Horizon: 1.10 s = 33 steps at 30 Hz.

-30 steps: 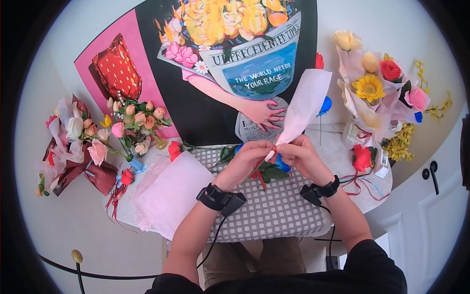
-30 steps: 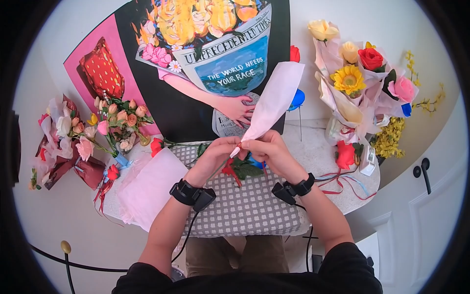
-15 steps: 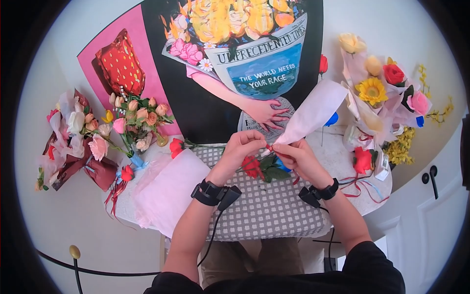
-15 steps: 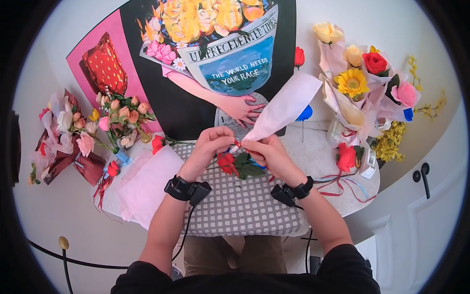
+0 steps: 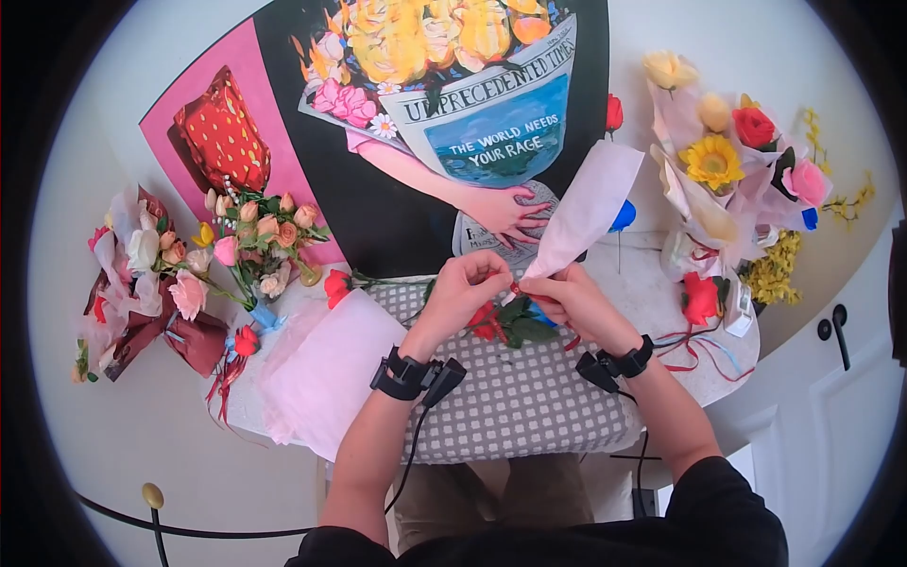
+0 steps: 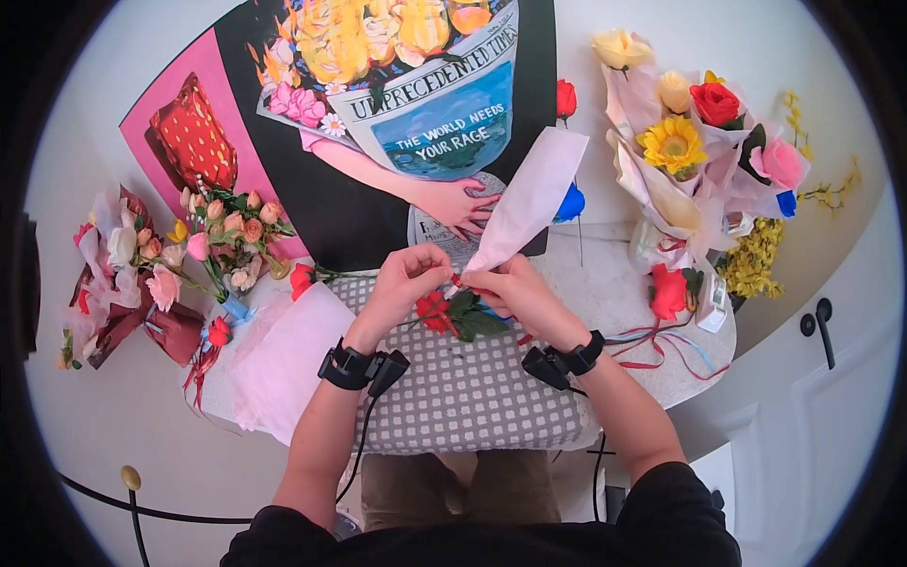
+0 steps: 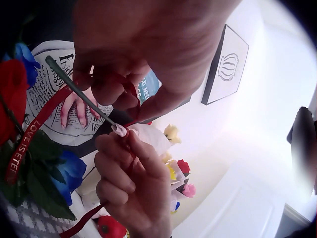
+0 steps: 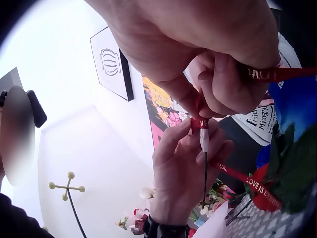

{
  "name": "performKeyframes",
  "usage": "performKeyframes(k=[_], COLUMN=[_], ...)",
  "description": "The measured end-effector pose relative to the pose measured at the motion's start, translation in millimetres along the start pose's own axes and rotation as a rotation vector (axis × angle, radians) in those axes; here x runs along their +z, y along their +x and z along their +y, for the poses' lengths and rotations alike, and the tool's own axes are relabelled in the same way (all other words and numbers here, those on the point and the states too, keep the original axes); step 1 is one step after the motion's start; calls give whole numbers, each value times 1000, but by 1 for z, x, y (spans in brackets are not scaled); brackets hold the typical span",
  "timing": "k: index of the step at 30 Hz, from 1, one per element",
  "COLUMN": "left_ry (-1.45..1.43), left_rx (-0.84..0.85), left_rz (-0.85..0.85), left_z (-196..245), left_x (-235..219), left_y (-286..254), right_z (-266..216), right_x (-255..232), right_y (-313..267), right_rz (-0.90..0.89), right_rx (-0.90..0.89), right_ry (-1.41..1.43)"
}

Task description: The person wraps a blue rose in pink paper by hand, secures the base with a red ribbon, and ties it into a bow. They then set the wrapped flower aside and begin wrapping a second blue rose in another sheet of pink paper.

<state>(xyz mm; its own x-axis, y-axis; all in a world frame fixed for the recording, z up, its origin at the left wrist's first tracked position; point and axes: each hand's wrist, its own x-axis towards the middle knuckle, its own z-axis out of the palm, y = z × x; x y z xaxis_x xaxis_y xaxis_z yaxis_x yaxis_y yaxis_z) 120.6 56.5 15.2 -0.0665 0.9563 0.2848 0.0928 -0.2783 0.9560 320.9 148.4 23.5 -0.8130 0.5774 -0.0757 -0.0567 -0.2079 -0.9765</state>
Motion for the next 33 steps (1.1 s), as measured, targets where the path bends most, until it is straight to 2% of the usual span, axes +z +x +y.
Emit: performKeyframes(k=[3,6,12,19,22,24,25,27,33], left_ry=[-20,-24,-61,-175,-161,-106,-106,-76,-64], left_rx=[-87,-97,-78,-33,-40,-73,-74,-77,-83], left_rz=[-28,-42,-40,-12,-13,-14,-13,-8,2], left_z=[4,3,5,7,7,4,3,2,2], left_x=[3,6,8,8,8,8,7,7,10], left_y=[-1,-2,-2,-2,-2,-2,-2,-2,-3], right_z=[3,6,0,5,-2,-3,1,10,8], right_x=[3,1,5,3,5,6,4,1,-6], right_y=[1,3,0,2,-2,-2,0,7,5], right_rz=[0,-16,-12,-33,-15,94,94,110,134], right_rx=[-5,-4,-87,-93,-89,-87,-86,-222,-185], right_ry=[-17,11,36,95,-8,-104,-104,-180,-309])
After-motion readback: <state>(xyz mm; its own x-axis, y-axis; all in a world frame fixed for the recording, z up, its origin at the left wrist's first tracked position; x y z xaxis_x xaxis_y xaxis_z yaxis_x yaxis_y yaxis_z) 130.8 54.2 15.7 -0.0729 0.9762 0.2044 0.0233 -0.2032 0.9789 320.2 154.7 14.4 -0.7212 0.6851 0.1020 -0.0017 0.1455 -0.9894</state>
